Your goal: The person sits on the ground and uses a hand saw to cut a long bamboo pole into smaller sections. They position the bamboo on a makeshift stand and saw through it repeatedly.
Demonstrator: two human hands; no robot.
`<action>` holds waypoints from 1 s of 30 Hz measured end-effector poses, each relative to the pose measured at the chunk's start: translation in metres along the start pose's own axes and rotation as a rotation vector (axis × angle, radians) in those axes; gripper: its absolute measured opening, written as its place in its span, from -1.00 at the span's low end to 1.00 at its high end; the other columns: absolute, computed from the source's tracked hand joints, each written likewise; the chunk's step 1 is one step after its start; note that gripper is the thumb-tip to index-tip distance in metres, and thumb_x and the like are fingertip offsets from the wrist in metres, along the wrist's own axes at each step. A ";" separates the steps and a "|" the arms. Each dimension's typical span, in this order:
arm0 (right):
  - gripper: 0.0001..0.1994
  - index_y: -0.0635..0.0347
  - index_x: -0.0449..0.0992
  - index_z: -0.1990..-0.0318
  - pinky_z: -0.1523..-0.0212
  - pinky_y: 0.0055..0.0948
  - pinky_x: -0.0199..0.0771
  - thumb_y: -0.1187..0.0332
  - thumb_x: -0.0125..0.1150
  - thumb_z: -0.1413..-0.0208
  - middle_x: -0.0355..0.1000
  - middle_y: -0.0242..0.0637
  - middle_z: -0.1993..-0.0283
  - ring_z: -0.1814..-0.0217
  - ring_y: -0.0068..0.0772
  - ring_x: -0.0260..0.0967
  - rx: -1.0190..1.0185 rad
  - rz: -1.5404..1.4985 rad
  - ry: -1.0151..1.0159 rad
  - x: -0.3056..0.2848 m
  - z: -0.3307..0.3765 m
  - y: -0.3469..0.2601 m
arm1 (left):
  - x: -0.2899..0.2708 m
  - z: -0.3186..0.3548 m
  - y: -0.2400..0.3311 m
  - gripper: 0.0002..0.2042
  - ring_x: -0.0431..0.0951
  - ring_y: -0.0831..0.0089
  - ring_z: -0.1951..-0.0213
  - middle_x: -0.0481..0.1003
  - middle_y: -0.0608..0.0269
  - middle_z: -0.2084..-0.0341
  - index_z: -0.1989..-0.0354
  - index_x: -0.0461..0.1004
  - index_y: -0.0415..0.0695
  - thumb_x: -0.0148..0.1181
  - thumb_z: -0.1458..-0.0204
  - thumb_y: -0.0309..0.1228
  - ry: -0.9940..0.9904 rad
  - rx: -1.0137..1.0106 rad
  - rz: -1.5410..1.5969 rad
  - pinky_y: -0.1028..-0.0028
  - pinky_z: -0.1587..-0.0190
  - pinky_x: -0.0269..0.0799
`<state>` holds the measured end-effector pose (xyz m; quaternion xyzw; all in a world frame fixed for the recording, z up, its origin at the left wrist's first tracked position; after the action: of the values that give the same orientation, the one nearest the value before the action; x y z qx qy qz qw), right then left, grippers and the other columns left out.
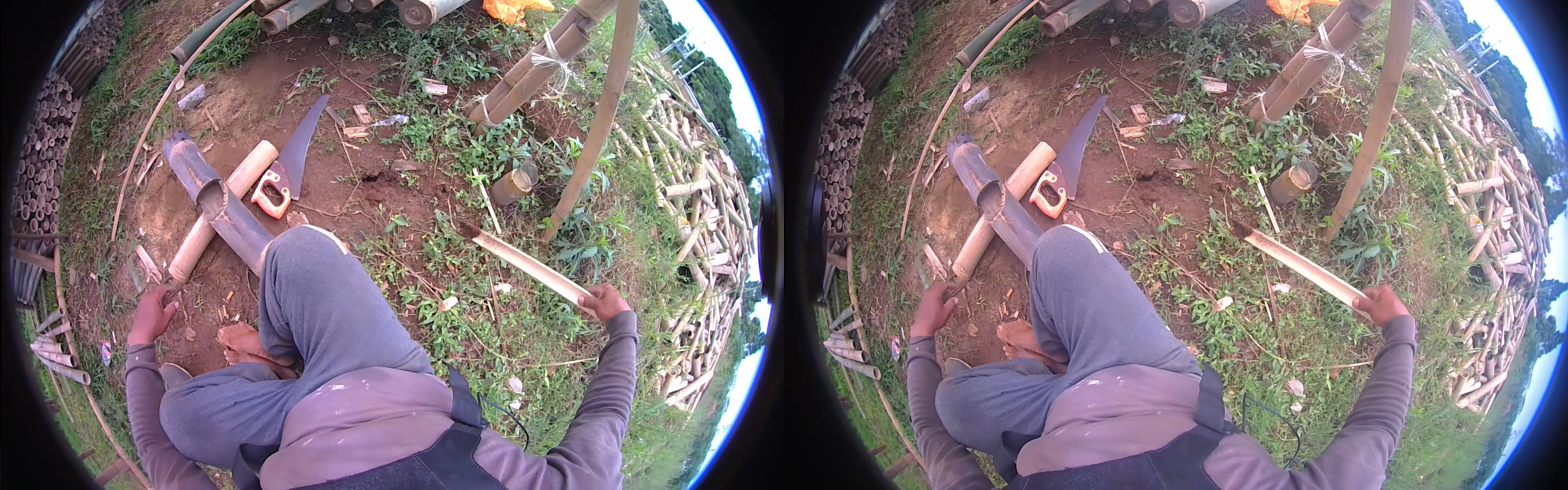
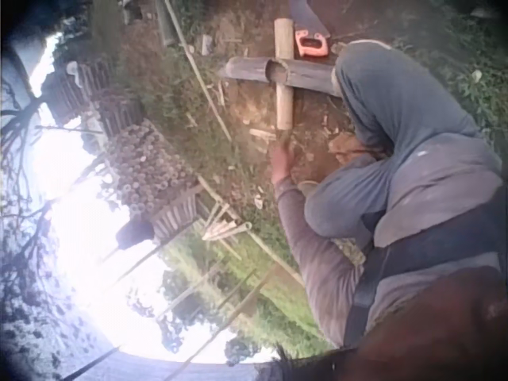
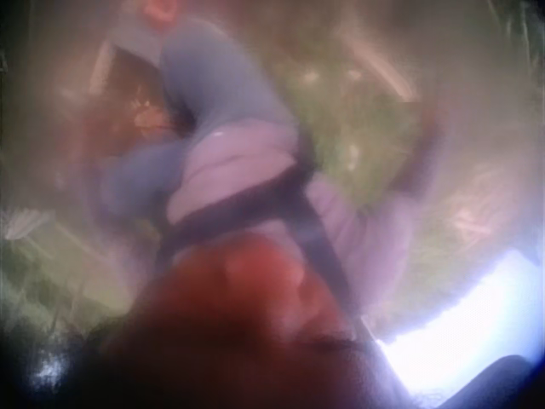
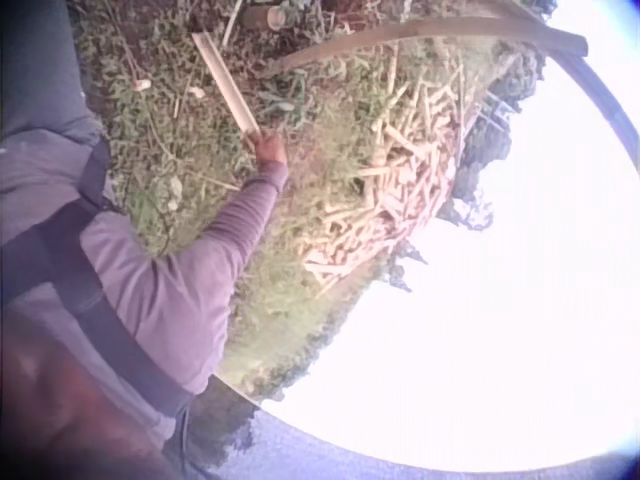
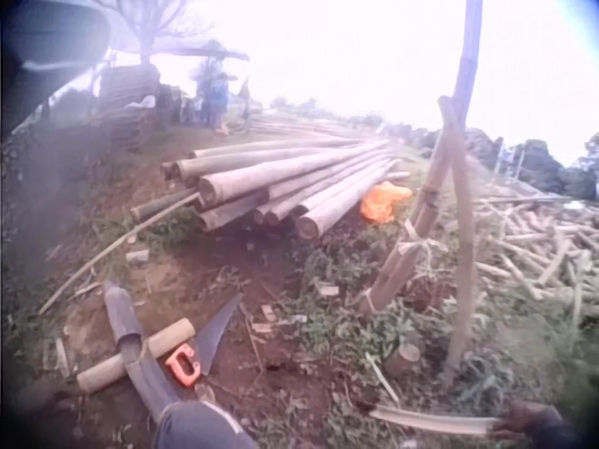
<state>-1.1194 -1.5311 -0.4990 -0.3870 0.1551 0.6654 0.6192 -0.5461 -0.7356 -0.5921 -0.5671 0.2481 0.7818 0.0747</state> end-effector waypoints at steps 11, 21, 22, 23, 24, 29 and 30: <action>-0.72 0.34 0.56 0.00 0.56 -0.32 0.59 0.44 0.45 -0.19 0.61 -0.15 0.29 0.49 -0.34 0.54 0.164 -0.622 0.324 0.032 -0.031 0.219 | -0.026 0.080 -0.116 -0.67 0.61 0.30 0.27 0.62 0.09 0.34 -0.03 0.63 -0.23 0.37 -0.07 -0.43 0.179 -0.191 0.096 0.29 0.10 0.55; -0.74 0.35 0.52 0.07 0.60 -0.21 0.54 0.56 0.46 -0.14 0.58 0.03 0.19 0.36 -0.13 0.56 0.224 -0.492 0.434 0.014 -0.081 0.213 | -0.061 0.071 -0.075 -0.67 0.59 0.32 0.32 0.58 0.14 0.41 0.00 0.64 -0.23 0.41 -0.07 -0.36 0.198 -0.214 0.110 0.31 0.18 0.52; -0.75 0.36 0.51 0.07 0.61 -0.21 0.52 0.57 0.43 -0.14 0.58 0.04 0.19 0.36 -0.12 0.56 0.188 -0.457 0.422 0.010 -0.082 0.197 | -0.061 0.071 -0.085 -0.66 0.60 0.30 0.31 0.59 0.12 0.40 0.00 0.64 -0.23 0.41 -0.08 -0.35 0.182 -0.223 0.126 0.31 0.17 0.53; -0.75 0.37 0.53 0.05 0.62 -0.21 0.50 0.59 0.38 -0.13 0.57 0.04 0.22 0.39 -0.13 0.54 0.169 -0.410 0.407 0.007 -0.082 0.185 | -0.067 0.067 -0.086 -0.66 0.61 0.28 0.29 0.60 0.09 0.37 0.00 0.65 -0.23 0.42 -0.08 -0.34 0.209 -0.229 0.112 0.30 0.15 0.54; -0.75 0.38 0.54 0.04 0.64 -0.21 0.47 0.59 0.36 -0.12 0.57 0.05 0.24 0.43 -0.13 0.52 0.135 -0.464 0.469 0.004 -0.080 0.185 | -0.075 0.058 -0.077 -0.65 0.63 0.27 0.27 0.62 0.07 0.35 0.00 0.65 -0.23 0.42 -0.08 -0.33 0.238 -0.233 0.101 0.29 0.12 0.55; -0.80 0.32 0.53 0.14 0.58 -0.19 0.47 0.61 0.38 -0.09 0.54 0.01 0.16 0.34 -0.14 0.50 0.195 -0.576 0.505 0.024 -0.074 0.208 | -0.068 0.024 -0.022 -0.64 0.70 0.10 0.15 0.69 -0.03 0.21 -0.04 0.67 -0.15 0.41 -0.11 -0.26 0.296 -0.127 0.107 0.21 0.03 0.59; -0.77 0.30 0.52 0.11 0.54 -0.18 0.49 0.61 0.38 -0.08 0.53 0.02 0.12 0.30 -0.13 0.50 0.221 -0.589 0.505 0.031 -0.072 0.216 | -0.058 0.021 -0.012 -0.64 0.70 0.10 0.16 0.70 -0.02 0.22 -0.04 0.67 -0.15 0.41 -0.11 -0.26 0.269 -0.117 0.101 0.20 0.03 0.59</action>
<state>-1.2981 -1.5984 -0.6269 -0.4972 0.2556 0.3226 0.7638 -0.5388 -0.7054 -0.5377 -0.6569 0.2379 0.7148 -0.0318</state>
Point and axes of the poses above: each hand's wrist, its own z-axis away from the middle knuckle, its own x-axis out of the palm, y = z × x, the point moved 9 cm from there along -z, towards the middle knuckle
